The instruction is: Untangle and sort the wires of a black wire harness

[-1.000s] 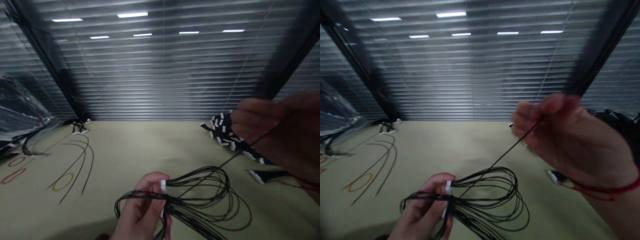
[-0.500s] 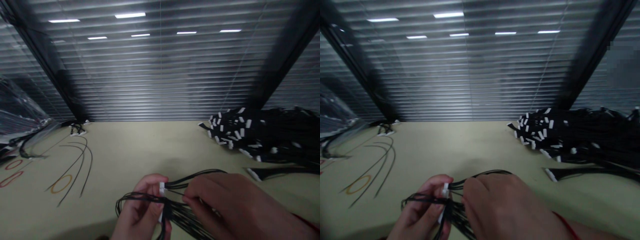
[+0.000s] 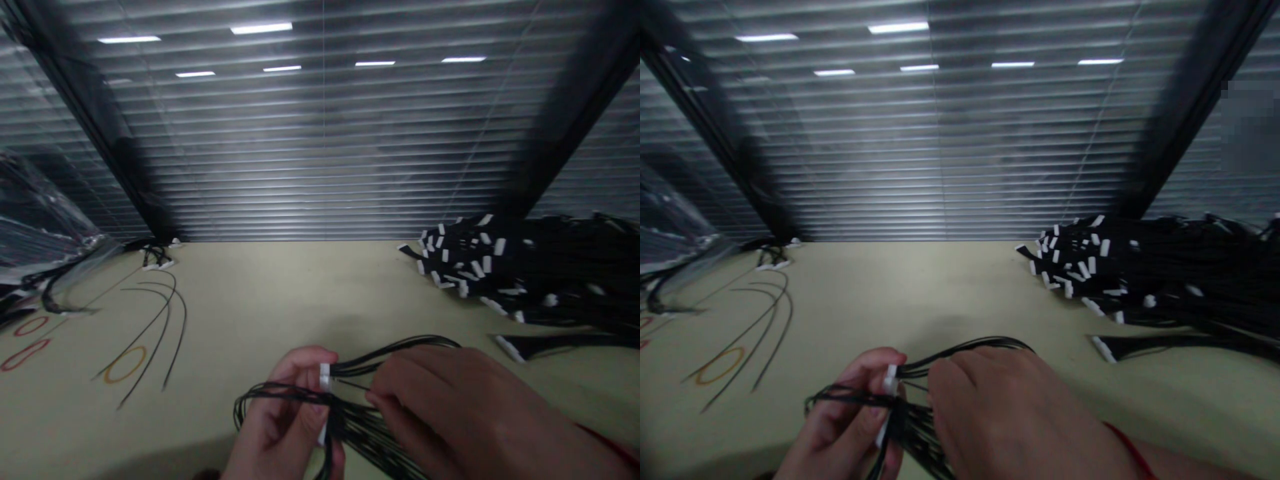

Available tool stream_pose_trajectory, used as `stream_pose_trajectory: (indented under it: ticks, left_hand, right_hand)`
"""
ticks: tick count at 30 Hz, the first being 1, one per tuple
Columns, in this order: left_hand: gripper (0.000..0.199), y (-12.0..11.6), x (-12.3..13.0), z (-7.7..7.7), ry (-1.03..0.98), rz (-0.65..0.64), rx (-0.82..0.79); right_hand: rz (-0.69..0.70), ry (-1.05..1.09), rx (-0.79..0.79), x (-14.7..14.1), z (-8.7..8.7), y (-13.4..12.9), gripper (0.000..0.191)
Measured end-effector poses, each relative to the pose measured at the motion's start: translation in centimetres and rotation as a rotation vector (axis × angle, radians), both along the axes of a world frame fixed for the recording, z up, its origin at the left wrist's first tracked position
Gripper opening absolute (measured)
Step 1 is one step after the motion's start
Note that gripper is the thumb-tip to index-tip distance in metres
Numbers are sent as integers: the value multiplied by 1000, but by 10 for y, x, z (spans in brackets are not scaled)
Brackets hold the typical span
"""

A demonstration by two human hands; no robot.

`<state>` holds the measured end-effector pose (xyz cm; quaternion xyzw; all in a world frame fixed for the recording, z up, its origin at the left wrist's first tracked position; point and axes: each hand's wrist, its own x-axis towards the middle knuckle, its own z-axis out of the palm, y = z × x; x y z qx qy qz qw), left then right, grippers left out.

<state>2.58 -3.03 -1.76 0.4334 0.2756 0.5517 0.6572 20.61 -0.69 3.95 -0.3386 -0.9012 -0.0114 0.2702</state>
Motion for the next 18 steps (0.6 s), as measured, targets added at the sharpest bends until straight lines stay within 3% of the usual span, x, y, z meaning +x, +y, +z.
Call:
stream_pose_trajectory:
  ticks: [13, 18]
  left_hand:
    - [18, 1, -2, 1, 139, -45, -45]
    - [20, 2, 1, 6, 130, 142, -128]
  right_hand:
    - [61, -35, -115, -5, 0, -2, 18]
    - [-67, -57, 133, 17, 16, 3, 22]
